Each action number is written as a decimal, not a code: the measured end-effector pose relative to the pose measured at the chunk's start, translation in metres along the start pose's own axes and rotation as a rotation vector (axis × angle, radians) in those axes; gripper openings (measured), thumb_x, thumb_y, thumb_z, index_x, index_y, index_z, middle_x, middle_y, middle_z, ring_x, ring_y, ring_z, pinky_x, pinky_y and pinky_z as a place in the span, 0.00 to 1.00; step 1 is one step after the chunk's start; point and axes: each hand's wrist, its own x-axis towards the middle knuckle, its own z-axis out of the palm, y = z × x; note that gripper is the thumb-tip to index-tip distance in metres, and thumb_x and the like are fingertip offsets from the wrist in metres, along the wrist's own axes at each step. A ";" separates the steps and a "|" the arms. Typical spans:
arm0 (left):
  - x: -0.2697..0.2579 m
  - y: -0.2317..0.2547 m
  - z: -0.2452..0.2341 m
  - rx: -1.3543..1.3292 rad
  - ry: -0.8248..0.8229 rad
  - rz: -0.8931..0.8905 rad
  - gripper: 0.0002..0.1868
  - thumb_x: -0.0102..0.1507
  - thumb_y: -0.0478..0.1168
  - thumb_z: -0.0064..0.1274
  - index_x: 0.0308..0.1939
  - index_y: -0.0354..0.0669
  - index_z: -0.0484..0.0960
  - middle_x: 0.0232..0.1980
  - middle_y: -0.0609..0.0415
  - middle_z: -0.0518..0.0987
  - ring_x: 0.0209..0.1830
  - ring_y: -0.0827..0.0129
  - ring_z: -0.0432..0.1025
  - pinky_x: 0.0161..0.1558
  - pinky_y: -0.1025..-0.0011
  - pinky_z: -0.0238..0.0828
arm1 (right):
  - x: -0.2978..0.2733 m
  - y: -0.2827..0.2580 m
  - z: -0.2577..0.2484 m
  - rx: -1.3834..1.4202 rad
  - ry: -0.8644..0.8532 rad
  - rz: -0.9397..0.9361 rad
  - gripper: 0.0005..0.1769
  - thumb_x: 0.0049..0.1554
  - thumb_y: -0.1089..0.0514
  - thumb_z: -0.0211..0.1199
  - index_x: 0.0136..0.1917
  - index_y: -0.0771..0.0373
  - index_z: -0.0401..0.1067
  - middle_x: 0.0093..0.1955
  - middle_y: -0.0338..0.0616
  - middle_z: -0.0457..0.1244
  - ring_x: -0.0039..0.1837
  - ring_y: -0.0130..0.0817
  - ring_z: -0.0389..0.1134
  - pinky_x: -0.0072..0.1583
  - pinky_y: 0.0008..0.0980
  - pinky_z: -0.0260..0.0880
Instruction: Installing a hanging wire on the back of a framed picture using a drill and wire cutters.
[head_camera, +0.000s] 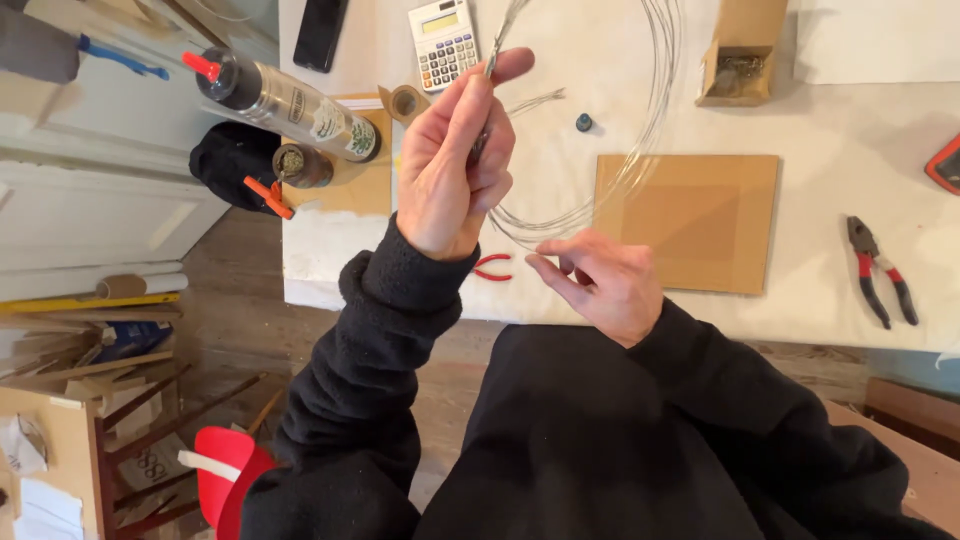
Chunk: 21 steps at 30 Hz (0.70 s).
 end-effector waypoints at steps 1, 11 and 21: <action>-0.002 -0.001 0.000 -0.027 0.037 0.011 0.21 0.81 0.42 0.37 0.72 0.33 0.71 0.28 0.64 0.61 0.22 0.83 0.48 0.22 0.81 0.41 | 0.000 -0.001 0.003 -0.010 0.031 -0.043 0.08 0.57 0.63 0.75 0.48 0.61 0.76 0.40 0.37 0.68 0.32 0.24 0.62 0.36 0.25 0.63; 0.002 0.001 -0.012 -0.060 0.047 0.055 0.21 0.81 0.42 0.38 0.74 0.33 0.70 0.28 0.63 0.62 0.20 0.84 0.47 0.21 0.81 0.41 | -0.031 0.031 0.000 -0.083 -0.177 -0.042 0.05 0.56 0.62 0.71 0.45 0.58 0.75 0.35 0.38 0.66 0.34 0.30 0.68 0.37 0.32 0.66; 0.004 0.008 -0.012 -0.024 -0.016 0.091 0.20 0.82 0.43 0.37 0.73 0.33 0.71 0.28 0.62 0.64 0.20 0.83 0.48 0.19 0.83 0.42 | -0.070 0.078 -0.004 -0.281 -0.428 -0.260 0.08 0.56 0.56 0.67 0.49 0.55 0.74 0.34 0.39 0.64 0.31 0.40 0.66 0.33 0.38 0.65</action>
